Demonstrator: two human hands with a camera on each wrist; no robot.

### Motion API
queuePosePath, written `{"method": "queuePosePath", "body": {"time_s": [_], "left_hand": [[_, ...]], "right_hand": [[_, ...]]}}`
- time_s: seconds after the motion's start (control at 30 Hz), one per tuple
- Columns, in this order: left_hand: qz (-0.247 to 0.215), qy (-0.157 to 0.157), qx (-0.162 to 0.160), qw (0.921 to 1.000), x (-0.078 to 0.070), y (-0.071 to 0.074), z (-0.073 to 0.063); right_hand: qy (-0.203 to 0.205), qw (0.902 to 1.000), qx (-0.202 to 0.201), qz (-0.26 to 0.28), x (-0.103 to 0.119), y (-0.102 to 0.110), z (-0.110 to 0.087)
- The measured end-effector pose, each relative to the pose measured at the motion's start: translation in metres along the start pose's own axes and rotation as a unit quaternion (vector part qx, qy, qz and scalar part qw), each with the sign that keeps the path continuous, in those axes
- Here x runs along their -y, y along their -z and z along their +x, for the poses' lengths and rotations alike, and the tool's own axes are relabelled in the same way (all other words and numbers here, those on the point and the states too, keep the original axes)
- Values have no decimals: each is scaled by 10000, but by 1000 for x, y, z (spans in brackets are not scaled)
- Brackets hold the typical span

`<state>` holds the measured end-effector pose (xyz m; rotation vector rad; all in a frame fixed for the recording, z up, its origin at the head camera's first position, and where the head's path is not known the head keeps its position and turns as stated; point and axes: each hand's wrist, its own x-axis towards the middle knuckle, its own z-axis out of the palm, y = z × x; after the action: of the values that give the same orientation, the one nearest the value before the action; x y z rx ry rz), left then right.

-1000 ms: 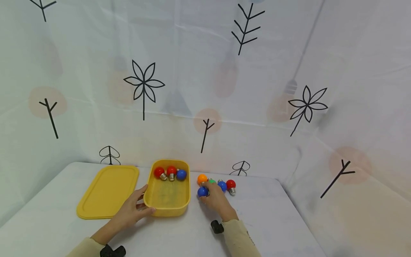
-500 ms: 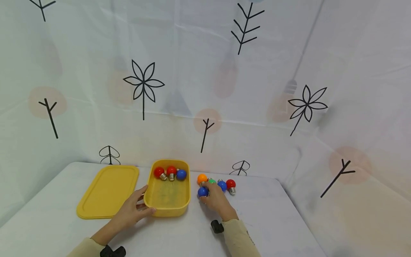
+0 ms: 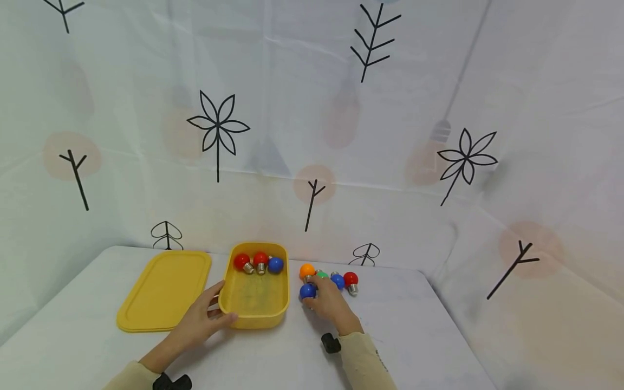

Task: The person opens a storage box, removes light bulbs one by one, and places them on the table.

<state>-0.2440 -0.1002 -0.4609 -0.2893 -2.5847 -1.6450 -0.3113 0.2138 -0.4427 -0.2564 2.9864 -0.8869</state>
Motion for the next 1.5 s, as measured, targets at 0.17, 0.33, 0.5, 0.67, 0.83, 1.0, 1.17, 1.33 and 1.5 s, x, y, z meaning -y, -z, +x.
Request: {"method": "queuePosePath", "body": {"time_s": [0.17, 0.33, 0.5, 0.67, 0.83, 1.0, 1.17, 1.33, 1.5], "left_hand": [[-209, 29, -33, 9998, 1, 0, 0], [-332, 42, -2, 9994, 3, 0, 0], [-382, 95, 50, 9992, 5, 0, 1], [-548, 61, 134, 9984, 5, -2, 3], [-444, 92, 175, 9988, 3, -3, 4], [-365, 178, 142, 9991, 1, -3, 5], [-414, 203, 147, 9988, 0, -1, 6], [-450, 190, 172, 9987, 0, 2, 6], [-490, 230, 208, 9983, 2, 3, 7]], "right_hand": [[92, 10000, 19, 7, 0, 0, 1], [151, 9999, 46, 17, 1, 0, 2], [261, 9996, 93, 32, 1, 1, 2], [274, 9995, 62, 135, 1, 4, -1], [227, 9997, -19, 82, 1, 5, -3], [306, 9995, -125, -22, 3, 7, -5], [566, 9980, -282, -50, 8, 11, -7], [867, 9955, -387, -81, 16, 14, -5], [1098, 9932, -314, -237, 35, 18, 1]]}}
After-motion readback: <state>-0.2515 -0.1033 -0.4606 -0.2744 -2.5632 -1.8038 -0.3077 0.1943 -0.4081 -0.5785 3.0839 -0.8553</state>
